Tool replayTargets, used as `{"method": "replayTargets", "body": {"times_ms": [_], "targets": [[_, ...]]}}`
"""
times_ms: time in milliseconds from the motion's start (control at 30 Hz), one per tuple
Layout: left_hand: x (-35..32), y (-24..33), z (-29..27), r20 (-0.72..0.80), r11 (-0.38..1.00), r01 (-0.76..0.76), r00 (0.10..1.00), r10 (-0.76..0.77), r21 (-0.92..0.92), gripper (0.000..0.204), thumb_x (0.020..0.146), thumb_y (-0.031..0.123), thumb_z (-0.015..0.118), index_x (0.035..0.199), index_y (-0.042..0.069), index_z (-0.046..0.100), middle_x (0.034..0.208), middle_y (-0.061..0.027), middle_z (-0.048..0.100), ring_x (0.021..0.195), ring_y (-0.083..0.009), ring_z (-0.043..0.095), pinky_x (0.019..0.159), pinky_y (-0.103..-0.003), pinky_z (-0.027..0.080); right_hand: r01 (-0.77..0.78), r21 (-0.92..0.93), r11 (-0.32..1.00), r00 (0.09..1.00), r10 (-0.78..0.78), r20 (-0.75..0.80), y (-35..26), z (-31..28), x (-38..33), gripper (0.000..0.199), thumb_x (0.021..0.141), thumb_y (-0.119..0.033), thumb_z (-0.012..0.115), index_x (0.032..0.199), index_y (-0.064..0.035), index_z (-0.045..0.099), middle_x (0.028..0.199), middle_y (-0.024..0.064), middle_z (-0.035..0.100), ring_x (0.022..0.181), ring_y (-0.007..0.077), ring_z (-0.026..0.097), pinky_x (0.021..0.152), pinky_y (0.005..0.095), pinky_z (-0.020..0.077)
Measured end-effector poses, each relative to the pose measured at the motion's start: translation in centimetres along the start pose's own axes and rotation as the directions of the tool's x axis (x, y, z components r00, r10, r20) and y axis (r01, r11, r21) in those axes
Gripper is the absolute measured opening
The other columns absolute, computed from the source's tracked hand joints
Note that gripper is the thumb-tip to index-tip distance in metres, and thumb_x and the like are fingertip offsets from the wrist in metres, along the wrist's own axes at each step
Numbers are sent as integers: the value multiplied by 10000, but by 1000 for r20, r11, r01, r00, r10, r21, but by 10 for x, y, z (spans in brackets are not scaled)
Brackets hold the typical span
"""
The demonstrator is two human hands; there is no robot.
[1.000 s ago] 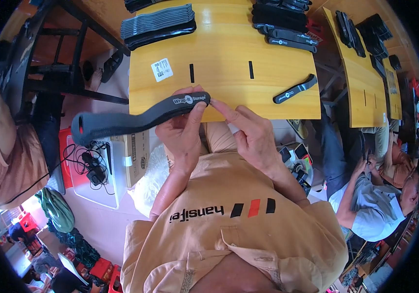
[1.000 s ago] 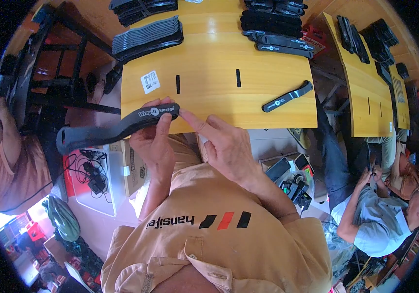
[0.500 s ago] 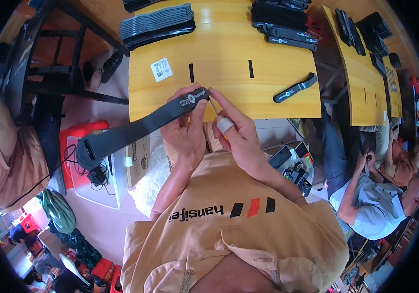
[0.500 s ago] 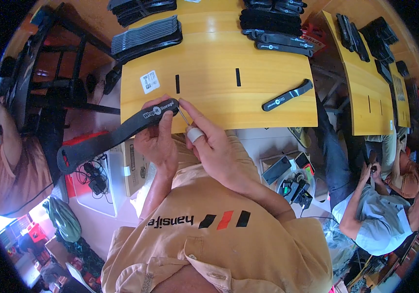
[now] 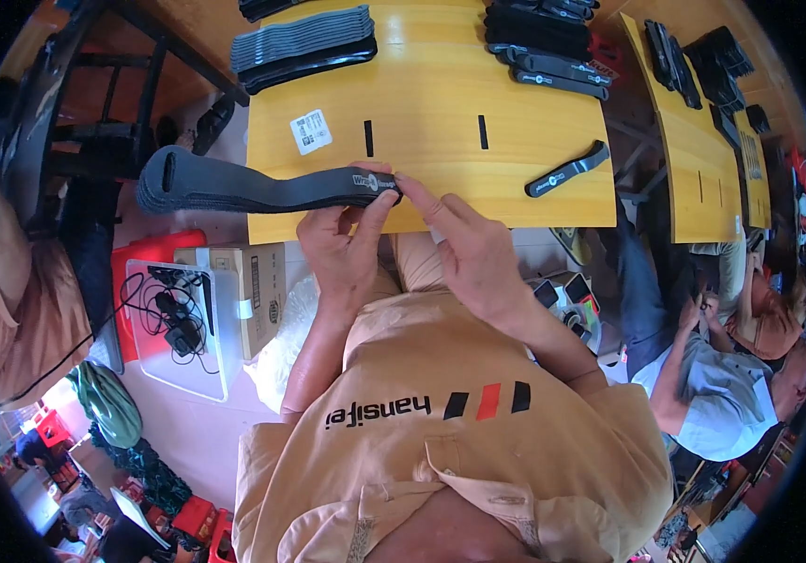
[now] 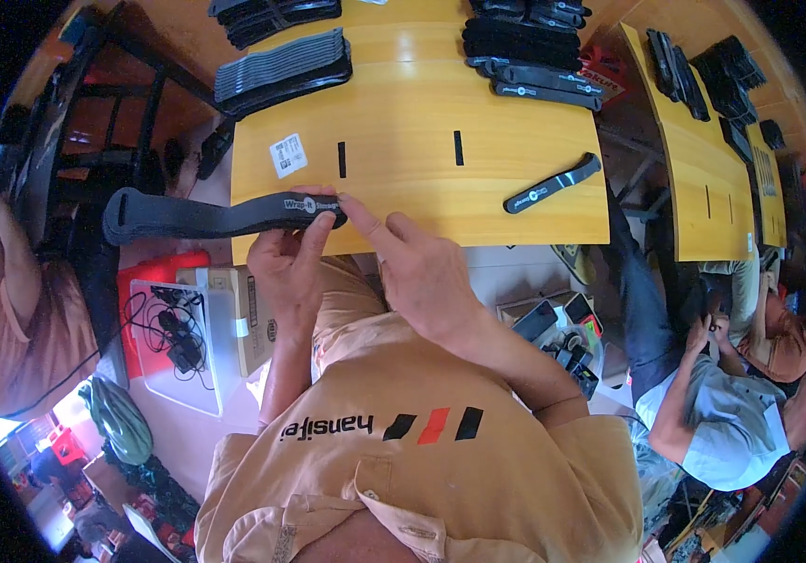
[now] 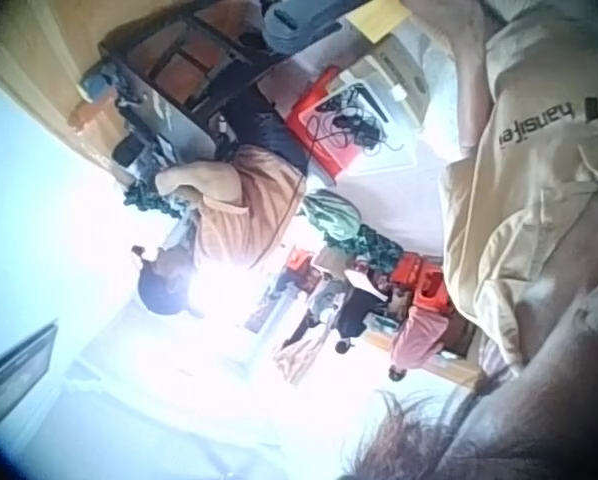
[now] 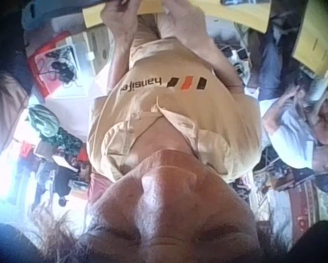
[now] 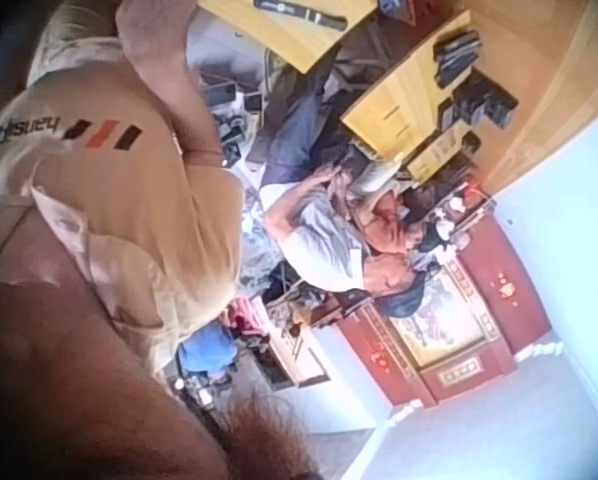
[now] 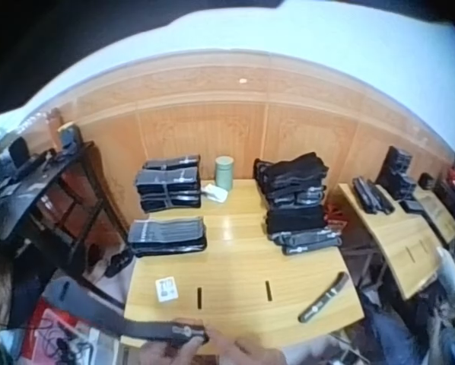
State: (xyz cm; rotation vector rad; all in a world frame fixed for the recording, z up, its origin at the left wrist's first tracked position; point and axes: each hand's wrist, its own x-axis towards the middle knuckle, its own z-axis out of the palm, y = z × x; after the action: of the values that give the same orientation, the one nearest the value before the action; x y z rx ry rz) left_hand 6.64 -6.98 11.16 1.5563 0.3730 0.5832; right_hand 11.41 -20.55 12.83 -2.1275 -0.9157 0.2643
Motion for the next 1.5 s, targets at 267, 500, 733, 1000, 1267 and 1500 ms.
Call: {"method": "replayTargets", "body": {"times_ms": [267,500,733,1000,1267,1500], "targets": [[3,0,0,-13,973,69,997,-74,-220,204,786,-2,603,981,-49,569,918,-79,608,815,-102,568,726,-224,472,54,444,894,987,20,-160,20,21,5,565,695,98,438,1215,-114,495,665,136,495,600,299,526,551,363,437],[18,-9,-19,317,846,453,876,-363,-280,220,811,103,605,993,-18,577,889,-76,626,804,-124,604,715,-237,489,179,218,959,968,-212,136,41,-19,16,624,637,119,417,1205,-120,514,749,126,532,625,250,534,574,305,434],[16,-15,-15,238,829,453,889,-392,-327,263,758,67,658,995,-13,576,865,-69,623,783,-126,609,680,-230,510,78,70,994,990,-85,110,19,-12,7,633,638,140,401,1214,-102,501,790,129,590,677,245,575,635,307,460],[25,-5,-26,449,827,539,786,-425,-160,328,694,16,685,991,-49,561,850,-99,621,720,-151,615,668,-260,518,-74,447,891,979,-19,201,45,-6,7,544,663,134,388,1130,-69,579,960,104,641,800,127,589,740,221,441],[12,-12,-13,601,788,560,731,-323,-258,458,676,26,677,1089,-60,497,833,-118,624,701,-185,625,642,-274,523,-372,572,731,916,188,355,47,-18,18,323,836,0,435,1135,-8,558,957,58,636,819,71,531,746,202,414],[16,-17,-17,502,716,644,729,-465,-272,472,694,36,682,1106,-59,471,804,-107,616,749,-163,627,646,-264,530,-99,561,822,994,61,86,46,-13,13,216,764,-132,634,938,-6,610,710,26,576,612,66,479,549,232,390]]}}
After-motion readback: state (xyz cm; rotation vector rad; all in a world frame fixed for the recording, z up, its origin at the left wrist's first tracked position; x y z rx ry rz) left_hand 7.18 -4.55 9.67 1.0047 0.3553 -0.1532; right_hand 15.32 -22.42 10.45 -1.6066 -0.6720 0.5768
